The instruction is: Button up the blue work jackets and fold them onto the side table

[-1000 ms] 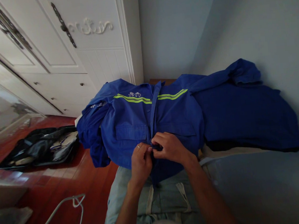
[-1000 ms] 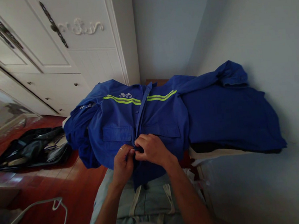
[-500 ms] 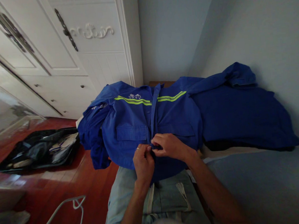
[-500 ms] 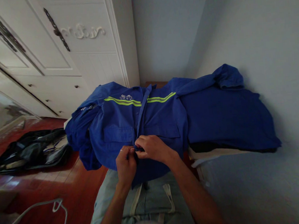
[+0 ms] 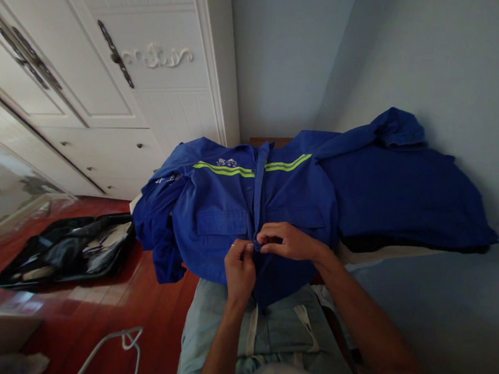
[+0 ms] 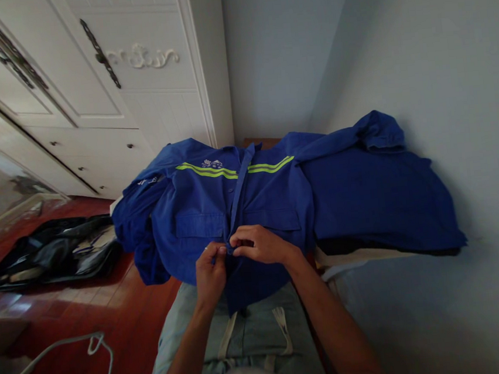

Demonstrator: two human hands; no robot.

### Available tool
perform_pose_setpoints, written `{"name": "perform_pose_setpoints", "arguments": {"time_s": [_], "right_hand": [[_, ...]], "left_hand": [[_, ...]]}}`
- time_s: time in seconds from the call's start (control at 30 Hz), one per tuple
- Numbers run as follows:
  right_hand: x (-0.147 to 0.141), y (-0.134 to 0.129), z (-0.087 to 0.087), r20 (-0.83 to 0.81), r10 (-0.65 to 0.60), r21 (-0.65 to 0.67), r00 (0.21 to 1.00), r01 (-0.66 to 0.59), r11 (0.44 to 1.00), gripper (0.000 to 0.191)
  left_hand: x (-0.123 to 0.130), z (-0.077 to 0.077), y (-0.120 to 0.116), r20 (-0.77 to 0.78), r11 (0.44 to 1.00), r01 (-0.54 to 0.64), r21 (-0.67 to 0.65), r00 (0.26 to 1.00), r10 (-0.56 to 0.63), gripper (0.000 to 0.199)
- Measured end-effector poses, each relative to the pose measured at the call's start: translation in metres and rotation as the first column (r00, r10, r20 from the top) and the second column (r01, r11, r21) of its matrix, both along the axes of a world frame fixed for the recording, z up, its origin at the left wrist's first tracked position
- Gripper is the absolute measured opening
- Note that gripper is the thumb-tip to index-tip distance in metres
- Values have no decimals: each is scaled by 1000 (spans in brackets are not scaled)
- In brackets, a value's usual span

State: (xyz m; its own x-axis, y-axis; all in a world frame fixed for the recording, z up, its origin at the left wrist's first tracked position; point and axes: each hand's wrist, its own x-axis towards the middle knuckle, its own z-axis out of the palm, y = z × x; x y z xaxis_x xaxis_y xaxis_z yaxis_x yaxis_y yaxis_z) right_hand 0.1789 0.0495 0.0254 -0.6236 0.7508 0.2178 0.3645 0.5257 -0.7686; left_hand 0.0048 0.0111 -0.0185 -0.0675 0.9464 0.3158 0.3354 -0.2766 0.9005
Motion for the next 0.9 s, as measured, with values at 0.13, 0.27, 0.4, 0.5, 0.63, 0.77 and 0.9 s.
{"name": "perform_pose_setpoints", "arguments": {"time_s": [0.13, 0.27, 0.4, 0.5, 0.63, 0.77, 0.9], "right_hand": [[1, 1, 2, -19, 16, -25, 1000, -16, 1000, 16], [1, 2, 0, -11, 19, -20, 1000, -19, 1000, 16], [1, 1, -5, -8, -6, -34, 1000, 6, 999, 15], [1, -1, -7, -1, -30, -27, 1000, 30, 999, 17], [1, -4, -8, 16, -59, -14, 998, 60, 998, 18], [0, -3, -7, 21, -61, -25, 998, 62, 998, 16], [-1, -4, -7, 28, -71, -32, 997, 72, 997, 16]], "left_hand": [[-1, 2, 1, -3, 999, 44, 15, 999, -44, 23], [-1, 1, 1, 7, 999, 32, -15, 999, -32, 22], [-1, 3, -2, 8, 999, 9, -34, 1000, -9, 23], [-3, 7, -5, 6, 998, 61, -21, 998, -61, 26], [-6, 9, -8, -20, 992, 127, -7, 992, -127, 20], [-10, 7, -7, -54, 990, 136, 19, 989, -135, 10], [-12, 5, -6, -86, 987, 159, 26, 984, -157, 10]]}}
